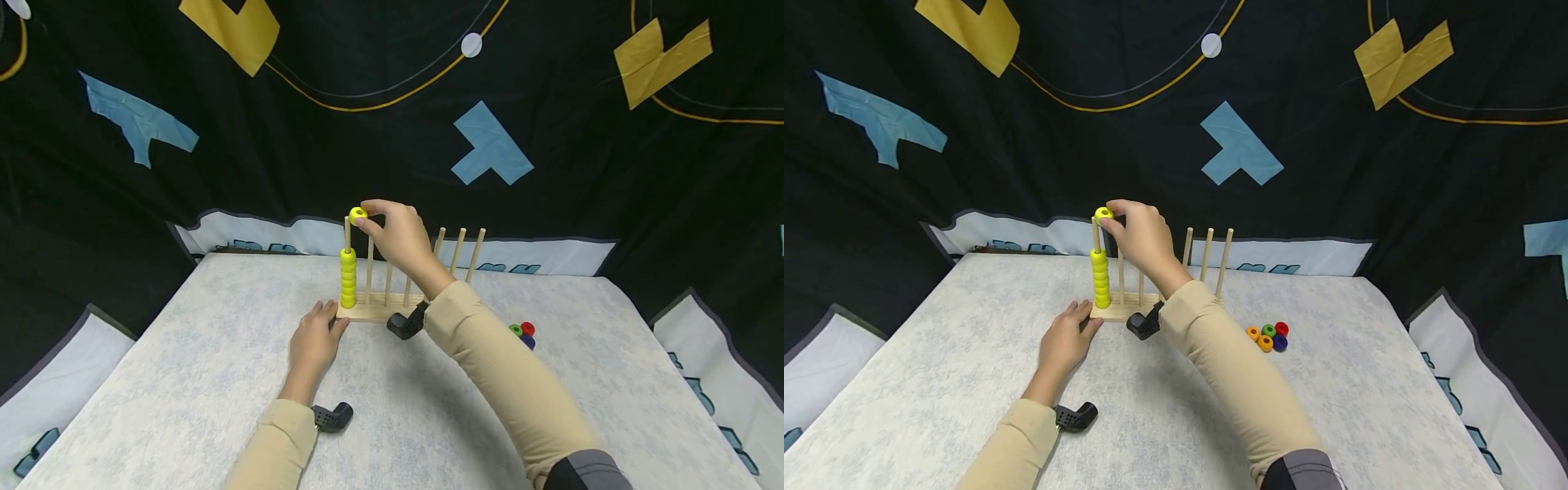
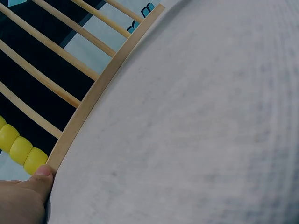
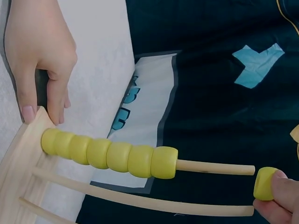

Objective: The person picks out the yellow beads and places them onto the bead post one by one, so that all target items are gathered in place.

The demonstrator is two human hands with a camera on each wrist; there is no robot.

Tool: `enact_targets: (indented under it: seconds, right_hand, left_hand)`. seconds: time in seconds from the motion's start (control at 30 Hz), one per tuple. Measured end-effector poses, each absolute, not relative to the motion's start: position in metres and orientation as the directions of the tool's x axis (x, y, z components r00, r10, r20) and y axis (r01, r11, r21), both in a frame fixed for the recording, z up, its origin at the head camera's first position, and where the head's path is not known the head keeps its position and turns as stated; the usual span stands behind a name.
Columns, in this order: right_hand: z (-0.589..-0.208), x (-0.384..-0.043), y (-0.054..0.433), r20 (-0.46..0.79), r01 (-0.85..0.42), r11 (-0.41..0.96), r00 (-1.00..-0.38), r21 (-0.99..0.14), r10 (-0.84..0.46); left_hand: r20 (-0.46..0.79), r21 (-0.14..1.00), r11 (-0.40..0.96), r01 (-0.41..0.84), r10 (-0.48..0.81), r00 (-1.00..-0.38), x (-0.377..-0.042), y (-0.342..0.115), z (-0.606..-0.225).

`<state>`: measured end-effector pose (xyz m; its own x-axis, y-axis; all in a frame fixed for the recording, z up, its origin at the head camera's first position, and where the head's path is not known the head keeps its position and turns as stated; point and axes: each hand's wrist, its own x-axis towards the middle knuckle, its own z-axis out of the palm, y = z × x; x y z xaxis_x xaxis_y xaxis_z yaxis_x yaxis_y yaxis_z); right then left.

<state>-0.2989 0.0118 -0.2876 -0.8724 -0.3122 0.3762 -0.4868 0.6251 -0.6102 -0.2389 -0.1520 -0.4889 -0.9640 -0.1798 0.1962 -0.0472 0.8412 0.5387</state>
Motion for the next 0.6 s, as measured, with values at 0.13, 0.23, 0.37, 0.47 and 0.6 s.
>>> enact_targets:
  seconds: [0.13, 0.23, 0.37, 0.47, 0.6]
  right_hand:
    - [-0.287, -0.301, 0.006, 0.379, -0.485, 0.627, -0.873, -0.610, -0.307]
    - [-0.286, -0.302, 0.003, 0.383, -0.484, 0.629, -0.873, -0.608, -0.302]
    - [-0.285, -0.302, -0.001, 0.373, -0.472, 0.643, -0.879, -0.603, -0.296]
    - [-0.285, -0.302, -0.003, 0.365, -0.465, 0.655, -0.883, -0.596, -0.295]
    - [-0.286, -0.302, -0.005, 0.365, -0.467, 0.659, -0.882, -0.589, -0.299]
  left_hand:
    - [0.195, 0.542, 0.839, -0.044, -0.176, -0.965, -0.238, -0.151, -0.488]
    - [0.199, 0.543, 0.839, -0.041, -0.175, -0.964, -0.238, -0.151, -0.487]
    - [0.196, 0.539, 0.841, -0.043, -0.175, -0.965, -0.238, -0.150, -0.487]
    - [0.188, 0.536, 0.843, -0.051, -0.178, -0.966, -0.238, -0.150, -0.487]
    - [0.187, 0.534, 0.844, -0.051, -0.177, -0.966, -0.239, -0.150, -0.487]
